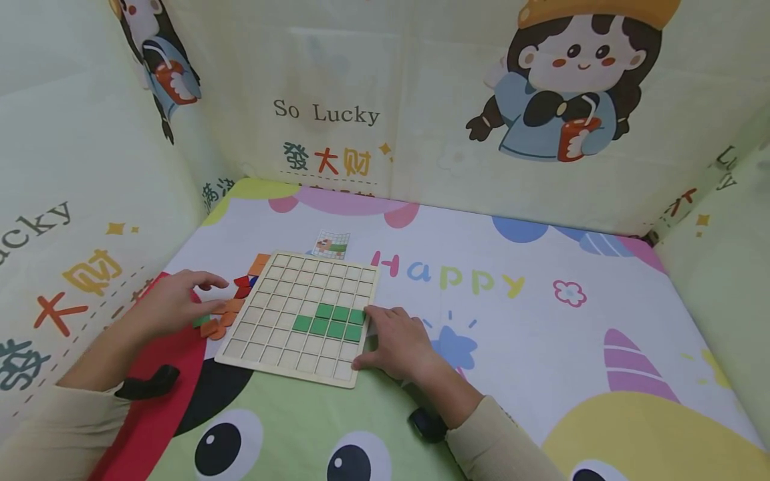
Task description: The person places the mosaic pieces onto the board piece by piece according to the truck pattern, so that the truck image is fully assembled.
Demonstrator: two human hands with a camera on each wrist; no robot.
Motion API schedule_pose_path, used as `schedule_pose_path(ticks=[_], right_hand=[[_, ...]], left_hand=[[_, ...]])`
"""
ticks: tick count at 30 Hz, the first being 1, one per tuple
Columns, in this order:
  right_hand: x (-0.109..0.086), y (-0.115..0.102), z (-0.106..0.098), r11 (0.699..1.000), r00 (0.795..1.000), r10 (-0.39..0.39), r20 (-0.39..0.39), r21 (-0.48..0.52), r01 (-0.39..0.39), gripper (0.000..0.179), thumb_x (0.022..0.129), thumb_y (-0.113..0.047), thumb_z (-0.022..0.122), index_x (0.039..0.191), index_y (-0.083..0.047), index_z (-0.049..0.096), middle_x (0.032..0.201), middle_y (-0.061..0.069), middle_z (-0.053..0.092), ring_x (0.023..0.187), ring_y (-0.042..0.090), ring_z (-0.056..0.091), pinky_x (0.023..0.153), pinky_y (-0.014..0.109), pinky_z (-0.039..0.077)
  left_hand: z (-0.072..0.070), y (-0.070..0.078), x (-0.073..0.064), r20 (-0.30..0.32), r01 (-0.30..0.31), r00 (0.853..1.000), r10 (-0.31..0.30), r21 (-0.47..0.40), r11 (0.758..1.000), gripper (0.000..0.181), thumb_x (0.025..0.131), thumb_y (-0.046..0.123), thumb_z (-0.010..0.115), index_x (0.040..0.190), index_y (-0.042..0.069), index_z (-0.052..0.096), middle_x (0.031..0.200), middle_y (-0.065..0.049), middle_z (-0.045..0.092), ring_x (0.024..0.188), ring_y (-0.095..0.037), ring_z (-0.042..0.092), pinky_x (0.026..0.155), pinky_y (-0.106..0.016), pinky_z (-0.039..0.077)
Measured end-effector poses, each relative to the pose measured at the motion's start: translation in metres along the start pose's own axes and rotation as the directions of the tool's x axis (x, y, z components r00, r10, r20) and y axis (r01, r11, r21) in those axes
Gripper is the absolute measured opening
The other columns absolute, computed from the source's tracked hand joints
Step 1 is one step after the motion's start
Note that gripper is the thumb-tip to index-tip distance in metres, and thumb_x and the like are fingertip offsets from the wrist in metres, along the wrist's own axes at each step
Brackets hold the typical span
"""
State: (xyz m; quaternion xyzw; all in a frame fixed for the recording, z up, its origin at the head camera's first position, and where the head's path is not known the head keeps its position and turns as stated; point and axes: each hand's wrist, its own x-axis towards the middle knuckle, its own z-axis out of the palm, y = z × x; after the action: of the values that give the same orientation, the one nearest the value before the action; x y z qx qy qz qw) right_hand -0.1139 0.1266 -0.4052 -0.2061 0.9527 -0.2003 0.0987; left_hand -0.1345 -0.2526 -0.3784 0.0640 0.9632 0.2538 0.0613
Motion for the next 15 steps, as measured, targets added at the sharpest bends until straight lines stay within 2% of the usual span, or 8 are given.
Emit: schedule_pose_path(ticks=[8,15], right_hand=[[0.0,0.0,0.0,1.0,1.0,-0.006,-0.004,-0.01,0.006,0.092,0.072,-0.051,0.086,0.146,-0.011,0.049,0.137,0.006,0.059,0.127,0.032,0.049,0.096,0.054,0.043],[-0.001,0.001,0.0,1.0,1.0,-0.011,-0.002,-0.009,0.011,0.092,0.072,-0.051,0.086,0.146,-0.011,0.049,0.137,0.006,0.058,0.127,0.032,0.049,0.096,0.055,0.042]], left_hand=[[-0.003,-0.025,-0.01,0.006,0.03,1.0,-0.03,0.019,0.999,0.054,0.08,0.021,0.083,0.125,-0.001,0.063,0.115,-0.025,0.059,0.101,-0.042,0.055,0.066,-0.042,0.059],[-0.001,-0.039,-0.015,0.017,0.02,1.0,-0.021,0.023,1.0,0.056,0.076,0.023,0.087,0.122,-0.001,0.064,0.116,-0.025,0.059,0.106,-0.046,0.052,0.068,-0.046,0.059]])
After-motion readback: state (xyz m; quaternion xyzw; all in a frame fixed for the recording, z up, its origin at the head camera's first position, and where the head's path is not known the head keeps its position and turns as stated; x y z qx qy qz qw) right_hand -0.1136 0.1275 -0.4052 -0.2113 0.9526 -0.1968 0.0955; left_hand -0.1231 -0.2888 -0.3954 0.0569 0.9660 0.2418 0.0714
